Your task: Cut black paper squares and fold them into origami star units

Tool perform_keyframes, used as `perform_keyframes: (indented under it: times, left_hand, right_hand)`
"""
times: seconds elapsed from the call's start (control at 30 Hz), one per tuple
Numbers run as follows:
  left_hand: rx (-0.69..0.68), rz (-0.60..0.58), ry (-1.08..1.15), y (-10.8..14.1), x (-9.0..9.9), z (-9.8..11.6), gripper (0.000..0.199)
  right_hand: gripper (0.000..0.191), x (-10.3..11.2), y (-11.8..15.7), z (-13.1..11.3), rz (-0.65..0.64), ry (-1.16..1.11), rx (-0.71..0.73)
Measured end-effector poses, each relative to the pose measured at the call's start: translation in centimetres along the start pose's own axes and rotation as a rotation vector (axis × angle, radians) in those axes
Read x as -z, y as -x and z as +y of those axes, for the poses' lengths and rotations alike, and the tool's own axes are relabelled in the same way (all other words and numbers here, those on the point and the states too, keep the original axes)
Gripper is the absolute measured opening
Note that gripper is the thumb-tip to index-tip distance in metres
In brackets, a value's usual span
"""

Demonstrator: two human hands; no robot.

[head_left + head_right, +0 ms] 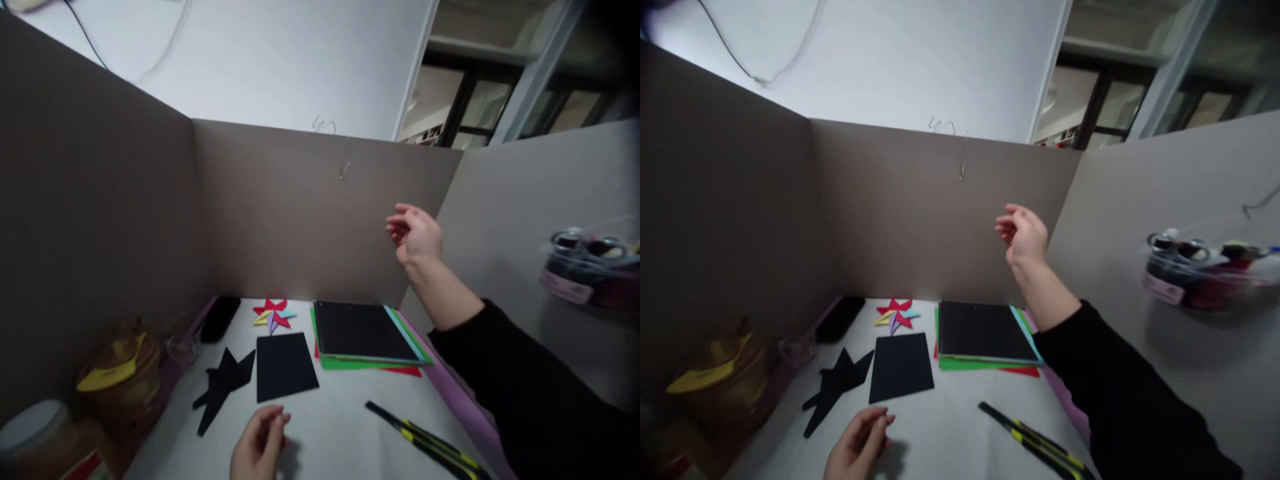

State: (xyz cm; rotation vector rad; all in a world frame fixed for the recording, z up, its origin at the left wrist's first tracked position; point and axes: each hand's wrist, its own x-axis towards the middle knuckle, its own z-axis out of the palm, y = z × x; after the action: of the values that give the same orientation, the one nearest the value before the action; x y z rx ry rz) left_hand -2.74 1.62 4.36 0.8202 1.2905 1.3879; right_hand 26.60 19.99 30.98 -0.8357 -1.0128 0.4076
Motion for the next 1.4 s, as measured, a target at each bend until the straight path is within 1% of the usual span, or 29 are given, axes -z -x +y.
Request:
perform_keyframes:
  times: [0.03,0.1,0.13,0.2,0.23,0.27,0.3,0.33,0.37,0.43,0.5,0.57,0.6,0.67,0.73,0.8,0.87,0.9,0.97,1.03,1.1,1.2,1.27,1.33,1.4]
  left_hand:
    - [0.002,-0.064,-0.019,0.0,0.2,0.4,0.045]
    - [-0.033,-0.087,-0.050,0.0,0.5,0.7,0.044]
    - [-0.051,-0.102,-0.066,0.0,0.5,0.6,0.042]
    - [-0.072,-0.114,-0.086,0.0,0.5,0.2,0.039]
    - [-0.067,-0.123,-0.094,0.0,0.4,-0.1,0.039]
    - [-0.068,-0.133,-0.101,0.1,0.3,-0.3,0.039]
    - [-0.071,-0.143,-0.107,0.2,0.2,-0.6,0.039]
    - [-0.072,-0.155,-0.114,0.3,0.1,-0.8,0.039]
    - [-0.076,-0.166,-0.123,0.3,0.0,-1.0,0.039]
    - [-0.080,-0.197,-0.144,0.4,-0.2,-1.3,0.037]
    - [-0.081,-0.256,-0.178,0.4,-0.3,-1.6,0.033]
    - [-0.112,-0.329,-0.260,0.4,-0.3,-1.7,0.029]
    - [-0.151,-0.365,-0.328,0.4,-0.2,-1.7,0.027]
    - [-0.275,-0.428,-0.495,0.6,0.1,-1.6,0.024]
    - [-0.399,-0.495,-0.658,0.9,0.3,-1.2,0.023]
    - [-0.468,-0.559,-0.780,1.2,0.4,-0.9,0.025]
    - [-0.483,-0.603,-0.866,1.5,0.4,-0.7,0.027]
    - [-0.484,-0.621,-0.896,1.7,0.3,-0.6,0.027]
    - [-0.491,-0.653,-0.939,1.9,0.2,-0.5,0.028]
    - [-0.504,-0.689,-0.972,2.0,0.2,-0.4,0.029]
    - [-0.513,-0.710,-0.997,2.2,0.2,-0.4,0.029]
    - [-0.519,-0.726,-1.022,2.3,0.2,-0.2,0.029]
    - [-0.520,-0.735,-1.033,2.2,0.2,-0.1,0.029]
    - [-0.516,-0.741,-1.039,2.2,0.1,-0.1,0.029]
    - [-0.507,-0.747,-1.044,2.2,0.1,-0.1,0.028]
  right_hand:
    - [0.022,1.0,3.6,0.5,-0.042,0.038,-0.014]
    - [0.028,3.7,9.9,1.8,-0.099,0.135,-0.057]
    - [0.030,5.3,12.4,2.6,-0.133,0.191,-0.100]
    - [0.032,8.8,16.2,4.7,-0.255,0.351,-0.250]
    - [0.030,10.5,17.6,5.9,-0.334,0.477,-0.321]
    - [0.027,12.0,18.7,7.2,-0.388,0.630,-0.355]
    - [0.023,13.2,19.6,8.5,-0.430,0.793,-0.359]
    - [0.021,14.0,20.3,9.7,-0.472,0.924,-0.322]
    - [0.021,14.4,20.9,10.7,-0.525,1.022,-0.276]
    - [0.025,13.9,21.6,12.4,-0.634,1.142,-0.176]
    - [0.032,12.3,21.8,13.5,-0.736,1.197,-0.108]
    - [0.040,10.3,21.6,14.5,-0.832,1.246,-0.088]
    - [0.047,9.4,21.2,15.0,-0.888,1.274,-0.098]
    - [0.066,8.1,20.4,16.1,-1.012,1.323,-0.157]
    - [0.078,7.5,19.5,17.1,-1.132,1.330,-0.210]
    - [0.078,7.6,18.6,17.8,-1.232,1.293,-0.188]
    - [0.068,7.9,18.0,18.0,-1.292,1.231,-0.101]
    - [0.062,8.1,17.7,17.9,-1.303,1.199,-0.070]
    - [0.053,8.6,17.3,17.5,-1.284,1.137,-0.062]
    - [0.048,9.1,16.9,16.9,-1.254,1.086,-0.105]
    - [0.050,9.7,16.3,16.5,-1.247,1.047,-0.176]
    - [0.056,10.8,15.0,16.5,-1.288,0.988,-0.304]
    - [0.055,11.5,14.0,16.9,-1.334,0.935,-0.379]
    - [0.050,12.1,13.2,17.5,-1.383,0.873,-0.423]
    - [0.041,12.4,12.7,18.1,-1.396,0.834,-0.439]
